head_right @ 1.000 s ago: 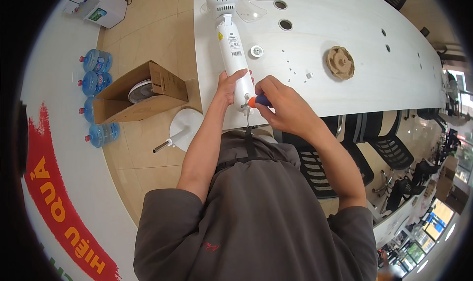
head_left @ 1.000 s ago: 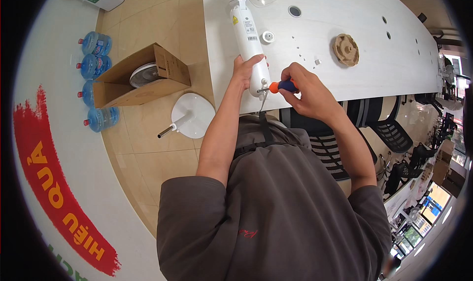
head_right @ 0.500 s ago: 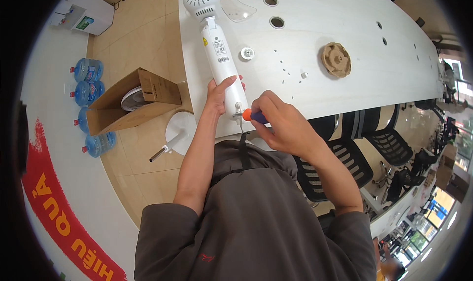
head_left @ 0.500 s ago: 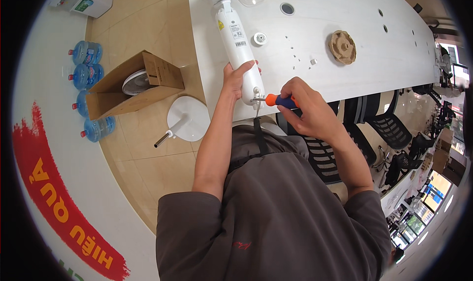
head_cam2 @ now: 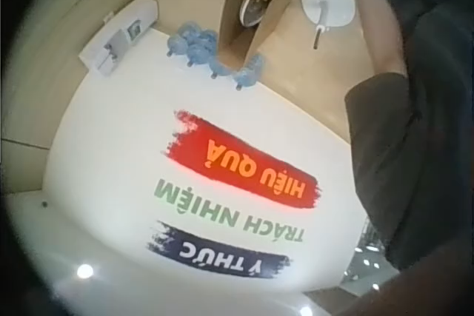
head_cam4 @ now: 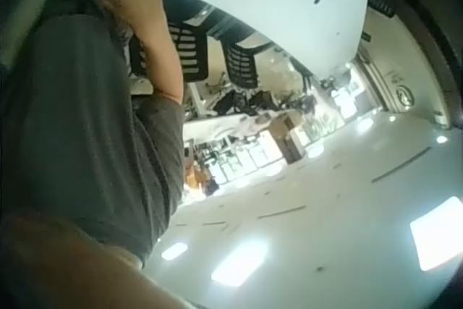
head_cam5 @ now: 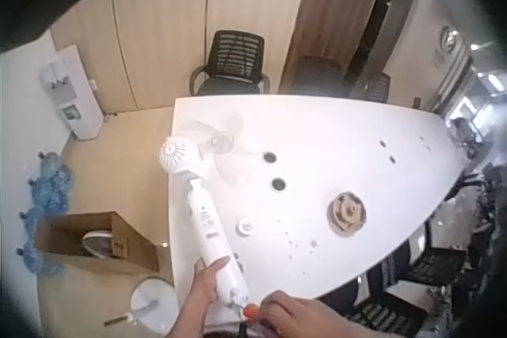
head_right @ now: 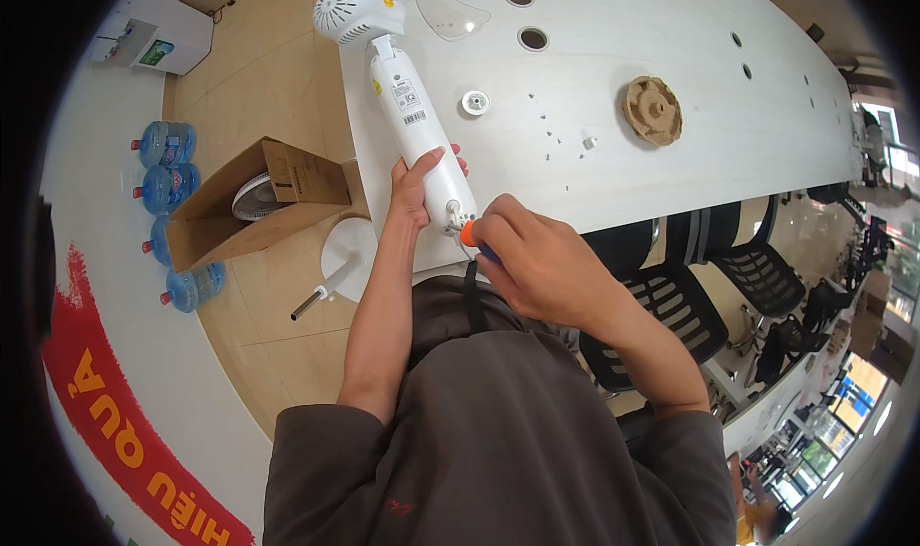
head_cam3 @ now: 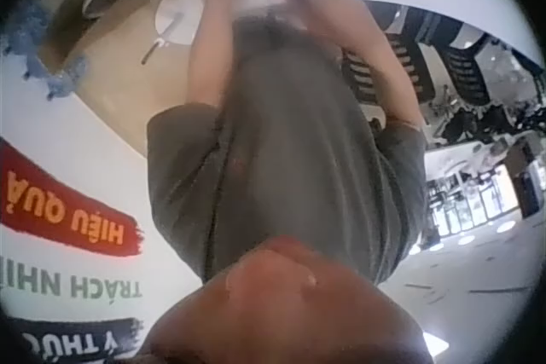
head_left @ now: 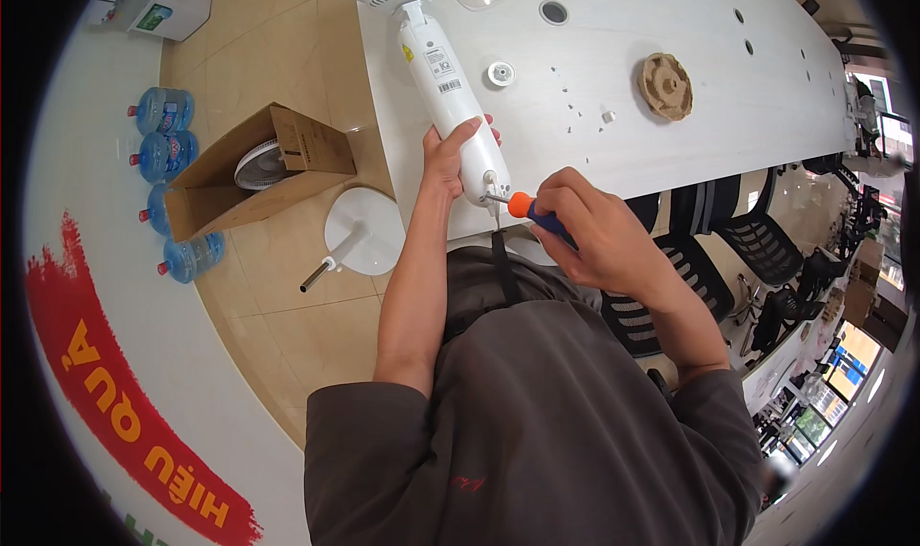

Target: Repairing or assembling a white electric fan using a screwdriver on an office desk.

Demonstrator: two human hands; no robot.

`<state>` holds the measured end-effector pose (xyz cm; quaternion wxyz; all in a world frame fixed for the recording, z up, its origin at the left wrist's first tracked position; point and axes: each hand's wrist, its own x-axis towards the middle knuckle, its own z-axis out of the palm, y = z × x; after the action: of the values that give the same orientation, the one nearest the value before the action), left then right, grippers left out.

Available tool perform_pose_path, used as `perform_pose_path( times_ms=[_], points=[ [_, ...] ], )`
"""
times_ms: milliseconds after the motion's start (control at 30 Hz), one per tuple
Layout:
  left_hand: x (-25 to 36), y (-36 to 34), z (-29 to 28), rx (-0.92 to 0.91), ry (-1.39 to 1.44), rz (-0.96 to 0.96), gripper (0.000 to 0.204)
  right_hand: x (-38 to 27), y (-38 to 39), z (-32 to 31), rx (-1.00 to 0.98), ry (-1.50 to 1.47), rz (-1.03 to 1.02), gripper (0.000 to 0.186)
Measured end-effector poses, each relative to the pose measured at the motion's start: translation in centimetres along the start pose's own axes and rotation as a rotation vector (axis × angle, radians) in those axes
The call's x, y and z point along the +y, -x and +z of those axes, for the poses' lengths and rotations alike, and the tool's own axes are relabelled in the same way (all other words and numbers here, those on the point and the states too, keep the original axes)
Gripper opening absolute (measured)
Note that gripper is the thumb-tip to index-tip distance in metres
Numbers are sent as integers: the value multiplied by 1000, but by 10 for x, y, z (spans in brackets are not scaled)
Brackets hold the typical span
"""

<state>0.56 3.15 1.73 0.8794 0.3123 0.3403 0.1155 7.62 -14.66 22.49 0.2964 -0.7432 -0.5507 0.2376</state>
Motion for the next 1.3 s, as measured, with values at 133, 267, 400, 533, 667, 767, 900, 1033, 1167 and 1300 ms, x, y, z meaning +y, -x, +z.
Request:
perform_pose_path(
  times_ms=[133, 267, 400, 533, 667, 767, 900, 1033, 1167, 1300],
  points=[
    [0, 0, -1, 11, -6, 14, 46, -8, 0, 0, -34, 76, -20, 28],
    [-5, 0, -3, 15, -50, 18, 45, -9, 0, 0, -49, 128, -43, 28],
    [-9, 1, -2, 21, -45, 4, 45, -9, 1, 3, -34, 134, -67, 27],
    [-7, 2, -2, 21, -66, 8, 44, -10, 3, 4, -42, 137, -59, 25],
    [-6, 1, -1, 16, -52, 24, 45, -7, 6, 5, -26, 126, -77, 22],
    [-4, 3, 0, 11, -34, 12, 47, -7, 7, 8, -13, 130, -90, 20],
    [-4, 2, -2, 0, -26, 11, 48, -7, 8, 12, -14, 157, -109, 19],
    [-5, 3, -1, 13, -50, 12, 48, -8, 9, 15, -34, 215, -127, 21],
    [-5, 2, -1, 4, -59, 12, 48, -8, 10, 19, -41, 227, -138, 22],
    [-6, 2, -1, 16, -59, 17, 49, -6, 12, 23, -53, 235, -141, 23]
  ],
)
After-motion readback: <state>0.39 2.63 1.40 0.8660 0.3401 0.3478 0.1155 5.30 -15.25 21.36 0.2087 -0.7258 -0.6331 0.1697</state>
